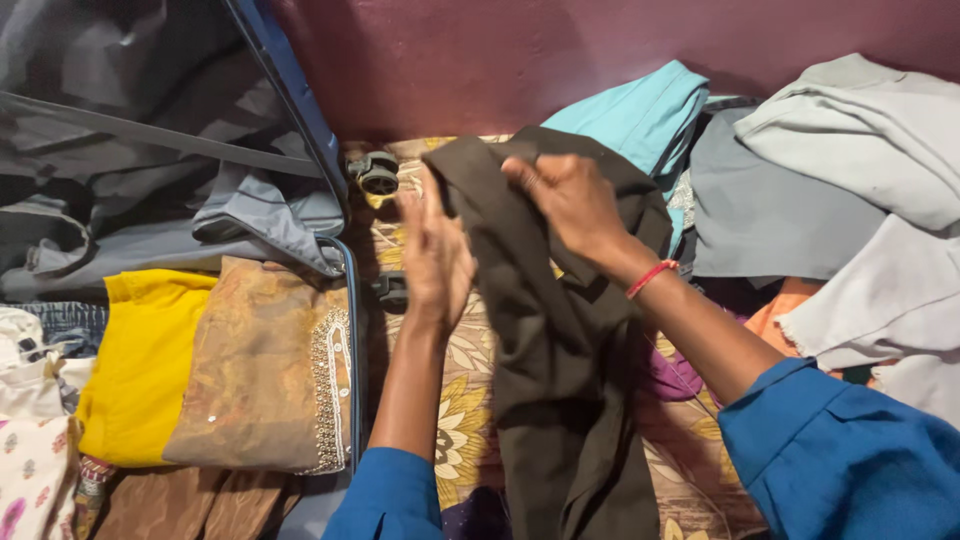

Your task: The person folds several garments by hand and places them into an open suitcase. Items include a beige top, a white patterned top, a dark brown shirt, and a grey top. The person smooths each item before stacking it inside the suitcase.

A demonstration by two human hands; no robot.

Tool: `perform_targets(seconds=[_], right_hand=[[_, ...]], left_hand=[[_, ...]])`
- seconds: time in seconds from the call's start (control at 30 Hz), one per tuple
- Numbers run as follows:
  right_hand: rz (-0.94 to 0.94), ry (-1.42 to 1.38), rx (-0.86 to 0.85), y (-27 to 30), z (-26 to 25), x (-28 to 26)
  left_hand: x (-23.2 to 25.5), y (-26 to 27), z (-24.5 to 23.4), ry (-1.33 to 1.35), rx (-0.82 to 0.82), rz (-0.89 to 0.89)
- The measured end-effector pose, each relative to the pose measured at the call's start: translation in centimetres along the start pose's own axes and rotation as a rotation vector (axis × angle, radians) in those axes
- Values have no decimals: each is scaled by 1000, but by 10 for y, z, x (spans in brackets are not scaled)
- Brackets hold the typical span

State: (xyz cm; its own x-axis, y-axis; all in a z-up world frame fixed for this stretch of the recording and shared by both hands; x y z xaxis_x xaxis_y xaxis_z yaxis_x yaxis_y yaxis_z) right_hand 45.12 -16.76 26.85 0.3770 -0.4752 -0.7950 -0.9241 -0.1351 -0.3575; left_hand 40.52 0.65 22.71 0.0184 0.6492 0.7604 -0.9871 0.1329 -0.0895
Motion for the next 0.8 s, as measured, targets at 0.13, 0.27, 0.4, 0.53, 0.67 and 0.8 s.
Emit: perform_targets(seconds=[0.13, 0.27, 0.4, 0.53, 0.67, 0.8], right_hand=[[81, -35, 300, -4, -44, -13], [147, -894, -54, -7, -28, -26], [117, -1160, -269, -16, -24, -50], [-11, -1246, -283, -39, -32, -46], [461, -493, -228, -36, -25, 57], [114, 228, -590, 41, 8, 113]], left_hand=[[62, 3, 36, -158, -64, 165], [113, -2, 68, -368, -229, 348], [103, -5, 34, -489, -84, 223], [41, 9, -41, -425, 194, 6], [-23, 39, -119, -732, 409, -126], [-122, 97, -176, -1009, 322, -444]])
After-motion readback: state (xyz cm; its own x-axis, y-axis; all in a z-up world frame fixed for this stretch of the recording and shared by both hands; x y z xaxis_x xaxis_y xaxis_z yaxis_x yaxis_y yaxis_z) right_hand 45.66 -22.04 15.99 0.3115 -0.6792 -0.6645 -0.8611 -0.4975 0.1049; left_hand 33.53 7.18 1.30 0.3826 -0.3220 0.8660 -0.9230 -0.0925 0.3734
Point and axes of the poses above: each hand's wrist, its own y-axis away from the middle knuckle, its own z-axis out of the palm, x = y × z, the point moved 9 cm from there along -y, towards the middle knuckle, and after that the axes turned 4 degrees about -y, right-handed, at the moved point
